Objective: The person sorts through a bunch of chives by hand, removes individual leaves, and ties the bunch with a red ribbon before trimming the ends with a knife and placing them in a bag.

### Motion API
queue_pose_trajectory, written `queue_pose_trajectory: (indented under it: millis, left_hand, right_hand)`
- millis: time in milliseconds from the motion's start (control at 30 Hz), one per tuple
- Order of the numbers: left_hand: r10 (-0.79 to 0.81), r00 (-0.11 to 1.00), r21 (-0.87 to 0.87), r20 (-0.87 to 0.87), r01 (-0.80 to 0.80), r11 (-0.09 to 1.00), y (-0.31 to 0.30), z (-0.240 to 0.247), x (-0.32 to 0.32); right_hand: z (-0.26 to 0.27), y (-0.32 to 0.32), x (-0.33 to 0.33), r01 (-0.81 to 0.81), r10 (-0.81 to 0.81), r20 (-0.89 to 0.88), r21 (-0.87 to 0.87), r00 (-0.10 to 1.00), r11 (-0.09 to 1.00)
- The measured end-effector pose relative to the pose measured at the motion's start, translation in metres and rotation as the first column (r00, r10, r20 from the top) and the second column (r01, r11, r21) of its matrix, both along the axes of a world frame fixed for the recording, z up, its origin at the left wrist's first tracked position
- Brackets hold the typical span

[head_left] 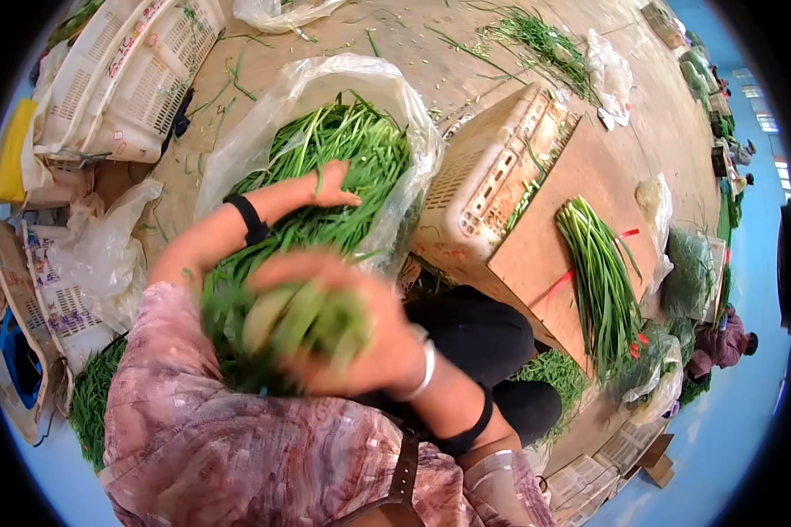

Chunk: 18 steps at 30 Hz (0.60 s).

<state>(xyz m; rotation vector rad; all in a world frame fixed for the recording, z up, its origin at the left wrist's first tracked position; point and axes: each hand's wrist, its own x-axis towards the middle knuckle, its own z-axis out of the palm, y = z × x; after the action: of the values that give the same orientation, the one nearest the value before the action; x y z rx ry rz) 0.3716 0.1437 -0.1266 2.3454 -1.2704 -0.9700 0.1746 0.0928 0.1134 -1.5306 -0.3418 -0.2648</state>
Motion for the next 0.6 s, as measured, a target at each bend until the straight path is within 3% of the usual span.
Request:
queue_pose_trajectory:
  millis: [33, 67, 133, 200, 267, 333, 367, 400, 467, 533, 567, 600]
  left_hand:
    - [0.070, 0.986, 0.009, -0.148, -0.069, 0.998, 0.007, 0.006, 0.004]
    - [0.137, 0.946, 0.028, -0.293, -0.135, 0.990, 0.016, 0.017, 0.005]
    - [-0.122, 0.988, -0.076, 0.090, 0.129, 0.989, 0.036, 0.047, 0.012]
    - [-0.334, 0.915, 0.328, 0.225, 0.252, 0.911, 0.032, 0.097, 0.016]
    - [-0.263, 0.928, 0.137, 0.264, 0.234, 0.963, 0.031, 0.144, 0.016]
    - [-0.132, 0.990, -0.006, 0.040, 0.132, 0.991, 0.007, 0.208, 0.006]
    - [-0.170, 0.978, -0.386, -0.124, 0.110, 0.916, -0.008, 0.221, -0.006]
    - [-0.267, 0.927, -0.697, -0.264, 0.008, 0.717, -0.024, 0.232, -0.021]
    - [-0.540, 0.631, -0.780, -0.556, -0.174, 0.601, -0.076, 0.237, -0.056]
    - [-0.625, 0.097, -0.624, -0.774, -0.280, 0.730, -0.103, 0.255, -0.134]
    - [-0.638, -0.218, -0.618, -0.739, -0.157, 0.770, -0.106, 0.246, -0.145]
    - [-0.553, -0.511, -0.632, -0.658, -0.024, 0.774, -0.112, 0.236, -0.155]
  right_hand:
    - [-0.013, -0.012, 0.000, 0.122, -0.110, -0.128, 0.090, 0.986, 0.988]
    - [-0.017, -0.029, -0.003, 0.209, -0.116, -0.365, 0.226, 0.924, 0.951]
    - [-0.015, -0.062, -0.020, 0.380, -0.290, -0.404, 0.162, 0.868, 0.911]
    - [-0.012, -0.090, -0.039, 0.481, -0.398, -0.320, 0.243, 0.860, 0.843]
    - [0.006, -0.112, -0.053, 0.505, -0.411, -0.329, 0.289, 0.850, 0.813]
    - [0.022, -0.123, -0.062, 0.481, -0.404, -0.274, 0.346, 0.873, 0.806]
    - [0.031, -0.125, -0.067, 0.455, -0.391, -0.241, 0.354, 0.889, 0.817]
    - [0.042, -0.126, -0.071, 0.429, -0.376, -0.209, 0.362, 0.903, 0.828]
    - [0.064, -0.123, -0.077, 0.382, -0.353, -0.146, 0.353, 0.924, 0.854]
    - [0.087, -0.120, -0.082, 0.359, -0.360, -0.061, 0.335, 0.931, 0.871]
    - [0.093, -0.130, -0.087, 0.385, -0.386, -0.032, 0.203, 0.922, 0.901]
    - [0.101, -0.137, -0.097, 0.385, -0.387, -0.031, 0.198, 0.922, 0.901]
